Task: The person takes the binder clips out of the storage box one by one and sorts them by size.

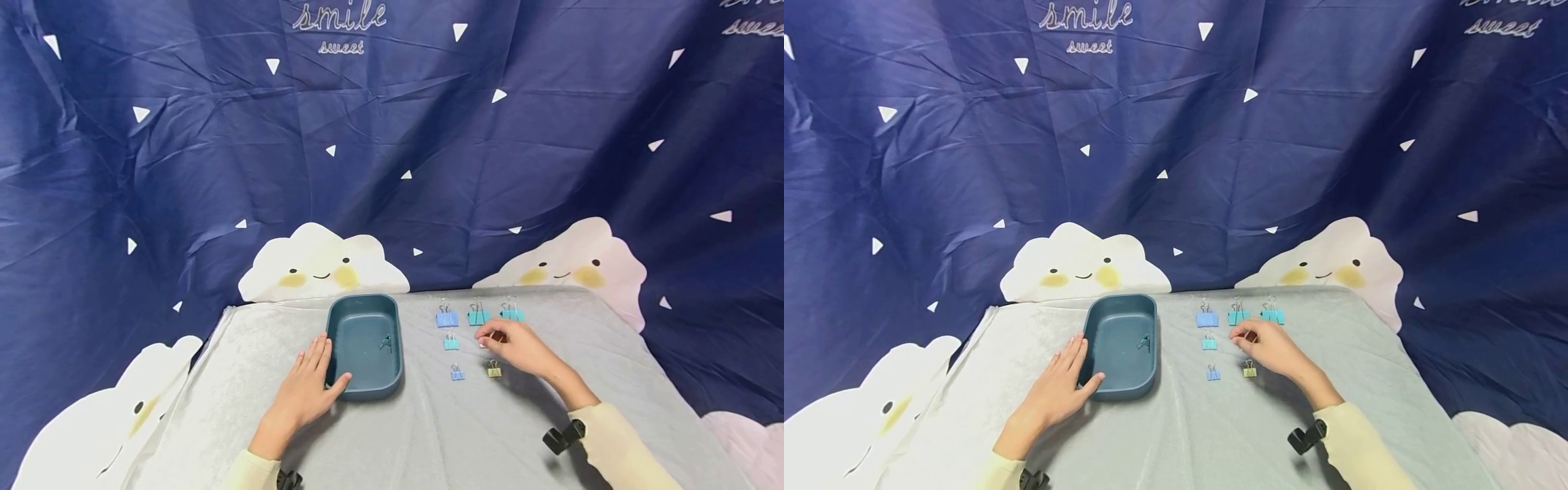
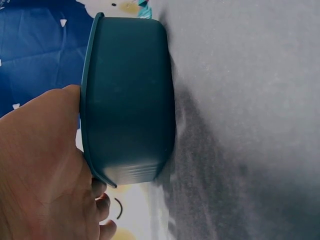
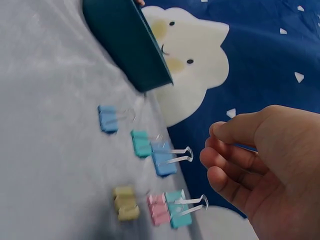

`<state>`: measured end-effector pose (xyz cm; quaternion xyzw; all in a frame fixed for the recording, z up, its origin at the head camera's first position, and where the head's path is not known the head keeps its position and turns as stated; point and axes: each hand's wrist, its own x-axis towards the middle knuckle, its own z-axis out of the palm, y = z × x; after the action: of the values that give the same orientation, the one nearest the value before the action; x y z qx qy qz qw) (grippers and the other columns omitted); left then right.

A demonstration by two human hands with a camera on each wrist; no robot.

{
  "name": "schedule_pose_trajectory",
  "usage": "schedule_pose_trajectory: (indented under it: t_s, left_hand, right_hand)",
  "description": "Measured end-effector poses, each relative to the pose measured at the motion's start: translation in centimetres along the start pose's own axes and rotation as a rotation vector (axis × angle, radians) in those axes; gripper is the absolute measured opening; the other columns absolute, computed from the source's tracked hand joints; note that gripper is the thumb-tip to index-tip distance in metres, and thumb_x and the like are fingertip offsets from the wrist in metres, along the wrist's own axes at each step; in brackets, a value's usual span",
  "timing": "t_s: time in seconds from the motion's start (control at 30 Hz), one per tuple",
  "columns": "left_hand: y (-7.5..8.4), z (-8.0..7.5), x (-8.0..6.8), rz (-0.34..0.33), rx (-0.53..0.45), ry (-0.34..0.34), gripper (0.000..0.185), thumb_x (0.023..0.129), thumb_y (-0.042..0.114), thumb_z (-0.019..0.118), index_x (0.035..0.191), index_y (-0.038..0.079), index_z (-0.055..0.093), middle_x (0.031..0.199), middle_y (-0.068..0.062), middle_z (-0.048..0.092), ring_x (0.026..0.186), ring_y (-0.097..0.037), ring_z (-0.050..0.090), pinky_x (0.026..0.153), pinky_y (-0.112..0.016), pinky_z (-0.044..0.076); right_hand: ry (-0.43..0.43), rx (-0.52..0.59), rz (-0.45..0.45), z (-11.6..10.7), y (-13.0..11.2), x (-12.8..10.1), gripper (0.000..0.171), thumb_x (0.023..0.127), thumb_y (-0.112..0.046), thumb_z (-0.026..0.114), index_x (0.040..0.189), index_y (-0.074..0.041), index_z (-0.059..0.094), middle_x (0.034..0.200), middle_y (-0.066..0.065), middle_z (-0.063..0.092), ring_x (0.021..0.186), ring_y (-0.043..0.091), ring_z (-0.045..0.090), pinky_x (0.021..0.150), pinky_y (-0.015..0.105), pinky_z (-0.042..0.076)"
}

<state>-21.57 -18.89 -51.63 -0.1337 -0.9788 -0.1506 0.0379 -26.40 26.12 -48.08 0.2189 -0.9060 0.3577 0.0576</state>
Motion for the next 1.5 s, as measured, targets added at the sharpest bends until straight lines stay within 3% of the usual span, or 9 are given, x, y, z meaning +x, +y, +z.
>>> schedule_pose_trajectory:
  t_s: [0.37, 0.73, 0.97, 1.17, 1.33, 1.5]
  left_hand:
    - [0.0, 0.1, -0.4, -0.006, 0.004, 0.005, 0.092, 0.105, 0.062, 0.051, 0.167, -0.002, 0.027, 0.178, -0.018, 0.020, 0.166, -0.037, 0.020, 0.134, -0.058, 0.023]
    - [0.0, 0.4, -0.4, -0.007, 0.000, 0.014, 0.091, 0.105, 0.060, 0.053, 0.167, -0.002, 0.028, 0.178, -0.017, 0.021, 0.166, -0.036, 0.021, 0.134, -0.058, 0.023]
    - [0.1, 0.3, -0.3, -0.010, 0.013, 0.012, 0.091, 0.105, 0.060, 0.053, 0.167, -0.002, 0.028, 0.178, -0.018, 0.021, 0.166, -0.035, 0.020, 0.134, -0.057, 0.023]
    - [0.1, 0.3, -0.2, -0.011, 0.015, 0.010, 0.092, 0.105, 0.062, 0.052, 0.167, -0.002, 0.027, 0.178, -0.017, 0.021, 0.166, -0.035, 0.019, 0.134, -0.057, 0.023]
    - [0.0, 0.4, -0.1, -0.014, 0.016, 0.009, 0.093, 0.105, 0.064, 0.051, 0.167, -0.002, 0.028, 0.178, -0.017, 0.021, 0.166, -0.036, 0.021, 0.133, -0.058, 0.024]
    - [0.0, 0.5, -0.1, -0.017, 0.016, 0.002, 0.092, 0.105, 0.062, 0.052, 0.168, -0.001, 0.027, 0.178, -0.017, 0.021, 0.166, -0.036, 0.021, 0.134, -0.058, 0.023]
  right_hand:
    - [-0.051, -0.037, -0.108, 1.0, -4.0, 3.5, 0.010, 0.098, -0.011, 0.074, 0.101, -0.019, 0.079, 0.091, -0.009, 0.073, 0.079, 0.003, 0.063, 0.072, 0.024, 0.056]
    - [-0.163, -0.075, -0.232, 3.0, -7.2, 6.9, 0.009, 0.102, -0.013, 0.072, 0.104, -0.019, 0.079, 0.094, -0.009, 0.075, 0.084, 0.003, 0.064, 0.076, 0.025, 0.056]
    - [-0.186, -0.155, -0.367, 4.1, -9.3, 9.5, 0.010, 0.099, -0.008, 0.072, 0.101, -0.015, 0.079, 0.098, -0.004, 0.077, 0.082, 0.006, 0.066, 0.075, 0.026, 0.058]
    - [-0.264, -0.185, -0.390, 5.2, -10.8, 11.7, 0.012, 0.101, -0.009, 0.070, 0.104, -0.017, 0.079, 0.104, -0.004, 0.075, 0.085, 0.006, 0.066, 0.078, 0.025, 0.058]
    - [-0.335, -0.229, -0.446, 6.6, -11.7, 13.1, 0.013, 0.100, -0.005, 0.070, 0.099, -0.016, 0.078, 0.093, -0.003, 0.070, 0.080, 0.007, 0.059, 0.075, 0.025, 0.054]
    - [-0.404, -0.342, -0.526, 8.6, -12.0, 14.0, 0.017, 0.096, 0.001, 0.070, 0.097, -0.015, 0.076, 0.091, -0.002, 0.068, 0.079, 0.009, 0.057, 0.075, 0.025, 0.052]
